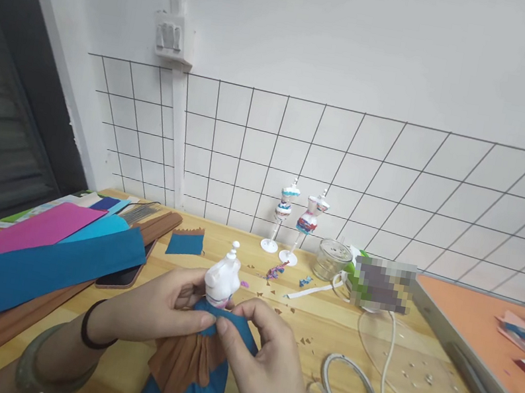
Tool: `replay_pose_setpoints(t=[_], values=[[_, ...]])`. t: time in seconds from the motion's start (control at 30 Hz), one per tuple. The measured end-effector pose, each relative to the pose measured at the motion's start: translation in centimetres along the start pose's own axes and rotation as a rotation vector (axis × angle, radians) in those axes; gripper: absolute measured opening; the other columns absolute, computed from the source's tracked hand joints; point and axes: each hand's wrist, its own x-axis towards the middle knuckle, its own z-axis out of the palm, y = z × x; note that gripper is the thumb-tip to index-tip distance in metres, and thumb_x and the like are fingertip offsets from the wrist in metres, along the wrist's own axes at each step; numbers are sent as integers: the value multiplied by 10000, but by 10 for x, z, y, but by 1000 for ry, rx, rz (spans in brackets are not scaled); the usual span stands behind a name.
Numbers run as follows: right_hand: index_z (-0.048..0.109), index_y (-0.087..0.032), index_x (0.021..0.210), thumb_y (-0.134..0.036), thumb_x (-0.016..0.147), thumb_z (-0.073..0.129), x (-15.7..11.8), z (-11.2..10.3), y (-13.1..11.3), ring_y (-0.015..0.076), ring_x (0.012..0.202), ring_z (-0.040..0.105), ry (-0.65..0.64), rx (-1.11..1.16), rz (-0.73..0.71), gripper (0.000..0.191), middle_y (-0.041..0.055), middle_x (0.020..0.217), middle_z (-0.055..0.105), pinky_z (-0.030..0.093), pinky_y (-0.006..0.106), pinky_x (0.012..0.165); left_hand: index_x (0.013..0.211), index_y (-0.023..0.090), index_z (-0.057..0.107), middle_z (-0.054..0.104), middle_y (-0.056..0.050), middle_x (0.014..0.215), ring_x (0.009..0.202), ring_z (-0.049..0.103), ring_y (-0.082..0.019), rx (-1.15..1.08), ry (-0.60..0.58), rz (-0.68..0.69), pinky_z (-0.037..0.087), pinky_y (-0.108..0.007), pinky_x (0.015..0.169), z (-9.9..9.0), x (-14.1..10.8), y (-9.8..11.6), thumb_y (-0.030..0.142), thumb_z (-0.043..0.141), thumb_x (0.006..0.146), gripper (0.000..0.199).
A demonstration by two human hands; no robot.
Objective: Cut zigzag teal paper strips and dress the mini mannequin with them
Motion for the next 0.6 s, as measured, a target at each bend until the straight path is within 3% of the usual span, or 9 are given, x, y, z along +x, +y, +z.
replay_pose_setpoints(t=[0.17, 0.43, 0.6], values=[[529, -200, 748, -359, 819, 525, -3, -1, -1, 164, 680, 558, -5, -81, -16, 175, 3, 711, 581, 452, 241, 612, 1012, 162, 552, 590, -48, 988, 989, 524, -197, 14, 28, -31, 409, -331, 868, -8, 0, -6, 140, 563, 768, 245], [537, -210, 800, -182, 833, 502, -11, 4, -11, 144, 665, 576, -17, -295, -354, 56, -3, 713, 591, 451, 249, 625, 1009, 157, 566, 601, -80, 1057, 1052, 518, -222, -40, -25, -27, 355, -368, 945, -21, 1, -11, 210, 621, 747, 273], [543, -209, 812, -155, 824, 515, -12, 7, -12, 142, 677, 586, 8, -315, -403, 62, -3, 725, 603, 462, 252, 630, 1010, 155, 582, 615, -82, 1042, 1033, 533, -212, -63, -32, -32, 375, -353, 931, -23, 1, -13, 197, 645, 729, 291]])
